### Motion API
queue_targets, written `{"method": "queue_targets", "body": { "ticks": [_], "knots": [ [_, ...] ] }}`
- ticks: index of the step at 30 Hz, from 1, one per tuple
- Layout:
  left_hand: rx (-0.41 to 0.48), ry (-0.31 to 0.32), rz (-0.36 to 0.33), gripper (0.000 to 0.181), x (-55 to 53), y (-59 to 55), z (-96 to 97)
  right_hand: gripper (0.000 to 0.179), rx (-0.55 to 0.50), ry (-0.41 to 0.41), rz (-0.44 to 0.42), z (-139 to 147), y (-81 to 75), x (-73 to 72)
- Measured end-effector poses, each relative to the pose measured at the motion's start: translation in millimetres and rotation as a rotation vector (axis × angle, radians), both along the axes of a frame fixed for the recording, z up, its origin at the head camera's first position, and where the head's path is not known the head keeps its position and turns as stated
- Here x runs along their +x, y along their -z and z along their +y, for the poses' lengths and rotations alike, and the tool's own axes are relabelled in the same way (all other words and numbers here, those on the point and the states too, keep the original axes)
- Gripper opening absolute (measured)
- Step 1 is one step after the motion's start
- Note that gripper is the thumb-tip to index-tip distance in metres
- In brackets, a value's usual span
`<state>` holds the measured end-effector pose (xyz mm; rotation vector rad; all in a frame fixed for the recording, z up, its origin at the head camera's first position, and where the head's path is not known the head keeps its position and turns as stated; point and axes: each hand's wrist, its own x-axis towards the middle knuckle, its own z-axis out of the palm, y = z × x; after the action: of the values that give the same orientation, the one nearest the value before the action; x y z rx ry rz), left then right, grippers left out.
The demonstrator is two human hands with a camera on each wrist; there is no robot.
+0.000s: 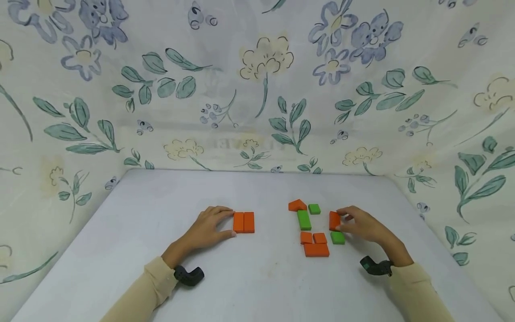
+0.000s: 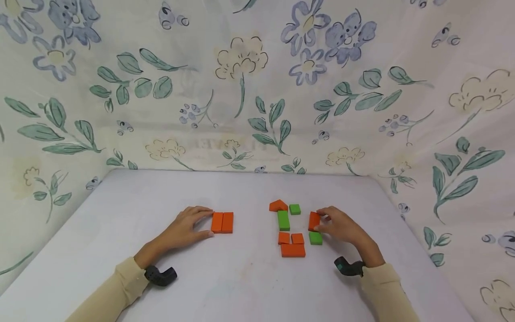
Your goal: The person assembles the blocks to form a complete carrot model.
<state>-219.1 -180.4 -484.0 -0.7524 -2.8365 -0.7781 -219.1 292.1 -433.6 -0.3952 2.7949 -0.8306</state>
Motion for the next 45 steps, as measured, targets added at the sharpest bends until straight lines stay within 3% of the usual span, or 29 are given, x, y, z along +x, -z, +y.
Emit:
{"method": "queue_targets", "body": {
  "ticks": [9,17,19,23,26,29,36,41,45],
  "knots": [
    [0.006,-0.004,0.018,0.065,1.0,2.2,-0.5,0.055,0.039,-0.058,0.046,2.0,3.7,-2.6],
    [0.0,-0.008,0.004,0.065,0.3,2.2,-1.0,0.062,-0.008,-0.053,0.036,8.4,13.1,-6.5],
    [0.008,-0.01,0.0,0.065,0.6,3.2,-1.3,0.06,-0.017,-0.057,0.077,7.9,15.6,-6.2],
    [0.021,-0.003,0.005,0.065,-0.2,5.2,-0.2,0.053,-0.049,-0.072,0.241,1.5,15.9,-3.7],
    [0.019,0.001,0.014,0.065,-0.3,5.1,0.1,0.049,-0.116,-0.107,0.369,-14.7,7.1,-0.9],
    [0.021,-0.007,0.021,0.065,-1.3,3.7,0.5,0.049,-0.172,-0.178,0.43,-40.7,-5.8,1.8],
    [0.017,-0.003,0.001,0.065,-2.7,5.8,3.8,0.052,-0.16,-0.291,0.31,-114.3,-16.5,7.2],
    [0.005,-0.009,-0.019,0.065,-1.6,5.7,4.0,0.052,-0.091,-0.305,0.233,-153.9,-14.5,-0.7],
    [-0.017,-0.019,0.023,0.064,-1.5,3.1,1.1,0.051,-0.079,-0.323,0.198,-173.3,-10.0,-8.8]
  ]
}}
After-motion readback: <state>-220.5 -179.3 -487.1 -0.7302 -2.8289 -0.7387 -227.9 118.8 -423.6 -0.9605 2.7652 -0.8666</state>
